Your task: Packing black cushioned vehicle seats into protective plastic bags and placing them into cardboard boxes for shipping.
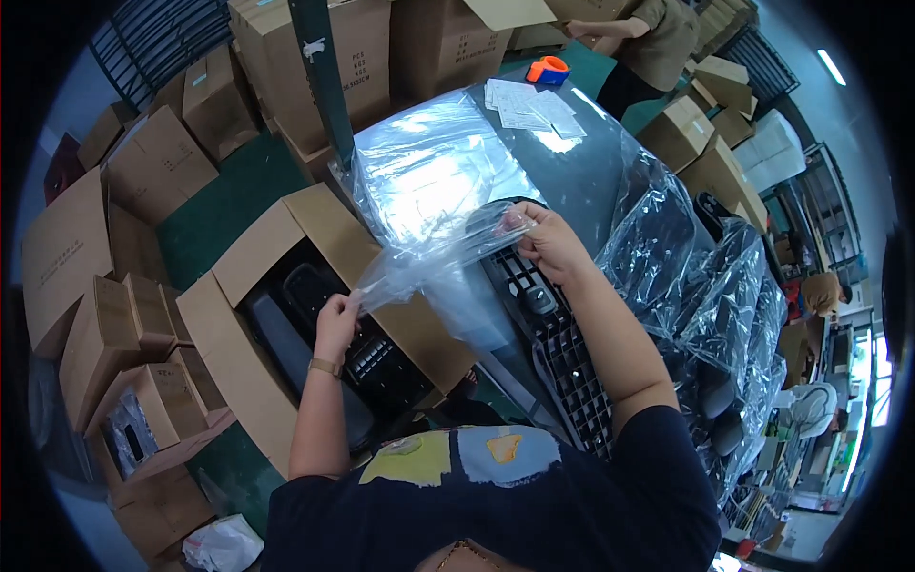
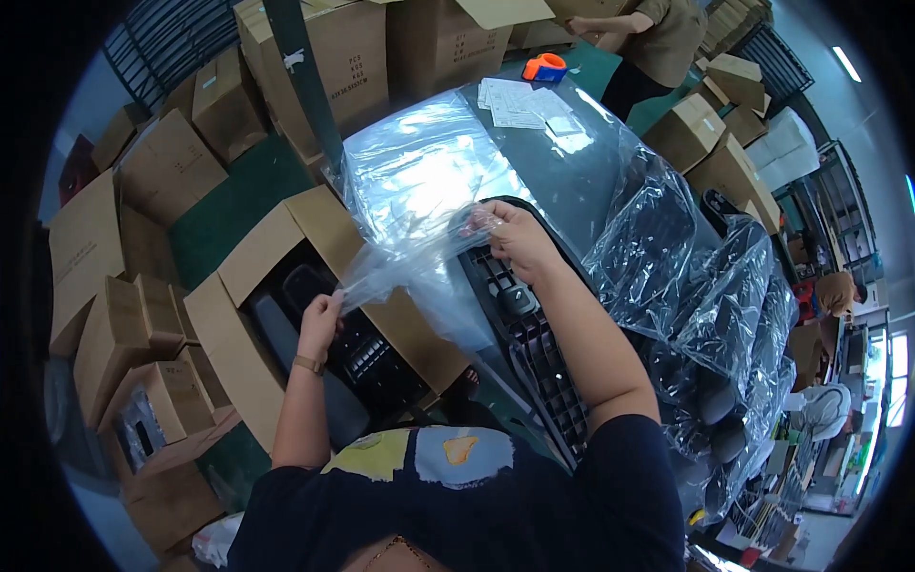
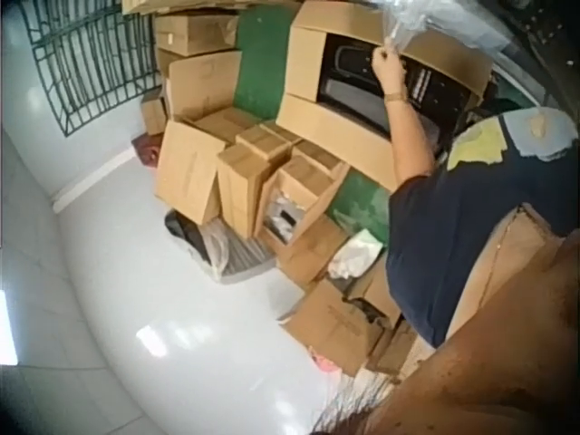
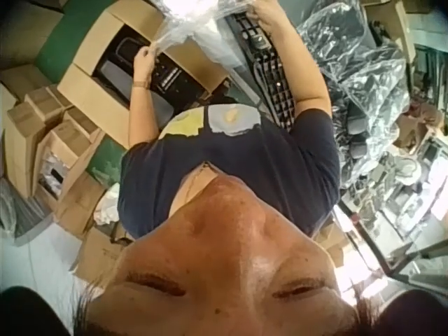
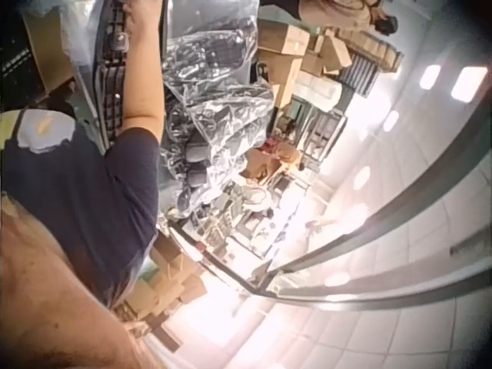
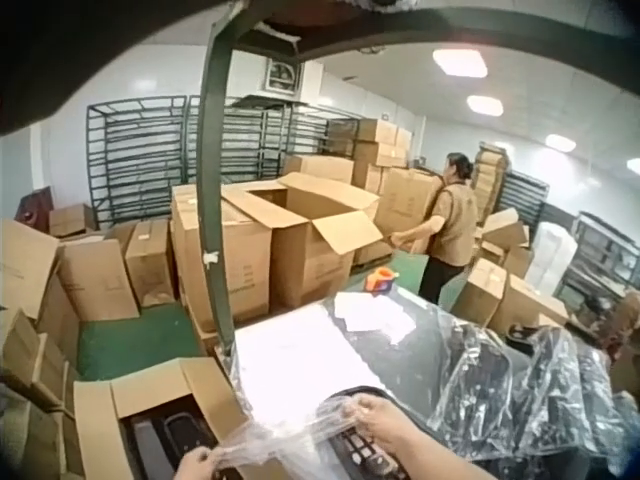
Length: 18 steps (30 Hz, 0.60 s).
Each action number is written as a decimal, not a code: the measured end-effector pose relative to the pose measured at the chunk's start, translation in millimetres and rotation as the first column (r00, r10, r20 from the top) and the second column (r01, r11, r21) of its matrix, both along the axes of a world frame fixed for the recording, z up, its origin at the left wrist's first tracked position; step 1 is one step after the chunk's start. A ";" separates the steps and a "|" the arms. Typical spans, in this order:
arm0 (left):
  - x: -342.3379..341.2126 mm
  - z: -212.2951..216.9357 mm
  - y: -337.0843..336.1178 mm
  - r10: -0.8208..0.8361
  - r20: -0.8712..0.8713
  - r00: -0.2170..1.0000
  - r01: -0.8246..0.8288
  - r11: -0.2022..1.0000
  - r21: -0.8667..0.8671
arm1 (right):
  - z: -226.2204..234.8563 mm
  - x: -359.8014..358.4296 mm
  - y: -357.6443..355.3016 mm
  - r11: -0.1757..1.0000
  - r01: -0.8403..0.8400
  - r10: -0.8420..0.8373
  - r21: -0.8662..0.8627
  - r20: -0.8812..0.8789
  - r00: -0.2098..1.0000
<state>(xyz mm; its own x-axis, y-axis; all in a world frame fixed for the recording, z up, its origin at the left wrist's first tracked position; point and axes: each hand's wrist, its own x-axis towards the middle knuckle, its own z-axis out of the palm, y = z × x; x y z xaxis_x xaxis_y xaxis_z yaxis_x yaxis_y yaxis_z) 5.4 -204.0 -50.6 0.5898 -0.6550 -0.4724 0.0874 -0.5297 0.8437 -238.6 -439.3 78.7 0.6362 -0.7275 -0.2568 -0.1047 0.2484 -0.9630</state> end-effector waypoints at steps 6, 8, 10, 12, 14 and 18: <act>59.6 94.8 -101.0 -0.354 -0.838 0.416 -0.558 0.628 -0.542 | 32.6 27.7 -83.6 0.986 -0.023 0.016 -0.164 -0.041 0.999; 39.8 181.3 -130.1 -0.508 -0.404 0.761 -0.376 0.164 -0.912 | 85.1 38.9 -89.1 0.827 0.258 -0.111 -0.499 0.304 0.946; 31.2 207.6 -123.9 0.106 0.053 0.993 0.054 -0.009 -0.999 | 126.3 28.5 -78.4 0.835 0.266 0.026 -0.482 0.517 0.856; 9.8 172.6 -134.7 0.231 0.660 0.715 0.587 0.316 -0.745 | 97.1 29.0 -112.5 0.748 0.182 0.173 -0.639 0.452 0.875; -52.9 140.7 -182.6 -0.001 0.827 0.563 0.596 0.694 -0.405 | 17.7 0.0 -160.4 0.253 -0.532 -0.189 -0.808 -0.581 0.792; -69.5 6.5 -203.4 -0.327 0.676 0.660 0.489 0.871 -0.056 | -100.6 -32.5 -161.1 0.486 -0.711 0.008 -0.508 -0.811 0.586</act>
<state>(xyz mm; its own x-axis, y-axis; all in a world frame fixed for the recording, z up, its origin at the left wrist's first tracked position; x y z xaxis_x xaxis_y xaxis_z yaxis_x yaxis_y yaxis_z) -64.1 -407.5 -44.2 0.3389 -0.9367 0.0882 -0.6822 -0.1800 0.7087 -271.1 -600.5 -21.9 0.7895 -0.5727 -0.2204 -0.6132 -0.7217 -0.3211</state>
